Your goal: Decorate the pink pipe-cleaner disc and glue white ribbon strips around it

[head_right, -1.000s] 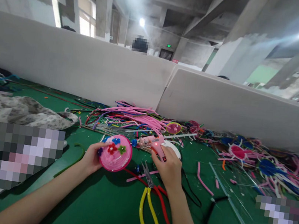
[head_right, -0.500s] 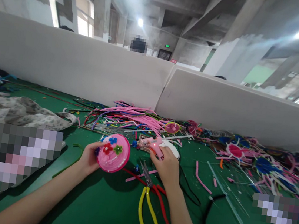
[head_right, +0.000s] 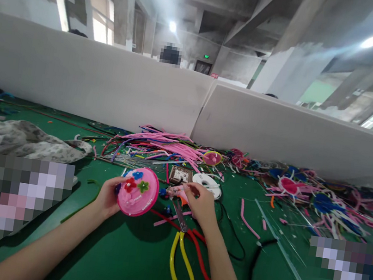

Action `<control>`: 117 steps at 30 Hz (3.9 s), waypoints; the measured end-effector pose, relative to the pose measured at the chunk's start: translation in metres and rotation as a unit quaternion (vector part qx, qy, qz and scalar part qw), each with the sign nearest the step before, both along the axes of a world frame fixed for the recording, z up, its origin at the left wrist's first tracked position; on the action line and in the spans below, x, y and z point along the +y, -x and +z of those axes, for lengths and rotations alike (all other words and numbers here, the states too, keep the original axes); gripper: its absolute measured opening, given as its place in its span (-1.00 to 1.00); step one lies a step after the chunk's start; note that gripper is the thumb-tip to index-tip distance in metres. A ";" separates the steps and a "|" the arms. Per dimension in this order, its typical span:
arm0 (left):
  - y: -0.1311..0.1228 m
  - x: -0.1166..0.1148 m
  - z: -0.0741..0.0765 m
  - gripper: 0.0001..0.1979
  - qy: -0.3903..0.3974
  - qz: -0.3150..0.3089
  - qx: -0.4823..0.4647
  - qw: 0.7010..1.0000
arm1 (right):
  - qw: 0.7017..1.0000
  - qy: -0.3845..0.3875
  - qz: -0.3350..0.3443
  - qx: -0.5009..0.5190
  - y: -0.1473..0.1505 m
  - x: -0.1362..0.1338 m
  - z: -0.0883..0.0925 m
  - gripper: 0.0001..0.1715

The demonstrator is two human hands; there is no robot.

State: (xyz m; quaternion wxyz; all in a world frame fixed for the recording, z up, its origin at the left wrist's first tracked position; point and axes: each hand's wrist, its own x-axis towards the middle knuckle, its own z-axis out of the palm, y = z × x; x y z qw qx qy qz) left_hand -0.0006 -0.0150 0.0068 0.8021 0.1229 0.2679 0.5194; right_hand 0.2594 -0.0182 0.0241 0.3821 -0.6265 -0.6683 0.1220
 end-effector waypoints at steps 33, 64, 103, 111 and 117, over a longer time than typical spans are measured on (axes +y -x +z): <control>-0.006 -0.009 -0.007 -0.86 0.001 -0.150 0.018 0.989 | 0.870 0.170 0.226 0.405 0.038 -0.035 0.028 -0.77; -0.007 -0.010 -0.006 -0.83 0.008 -0.149 0.034 0.988 | 0.864 0.176 0.242 0.405 0.040 -0.035 0.025 -0.82; -0.006 -0.009 -0.007 -0.88 -0.004 -0.153 -0.002 0.988 | 0.870 0.169 0.223 0.405 0.045 -0.038 0.032 -0.75; -0.007 -0.009 -0.006 -0.84 -0.005 -0.147 0.002 0.989 | 0.873 0.154 0.221 0.407 0.041 -0.037 0.033 -0.76; -0.006 -0.009 -0.008 -0.85 -0.013 -0.159 -0.006 0.987 | 0.869 0.172 0.196 0.419 0.042 -0.037 0.030 -0.73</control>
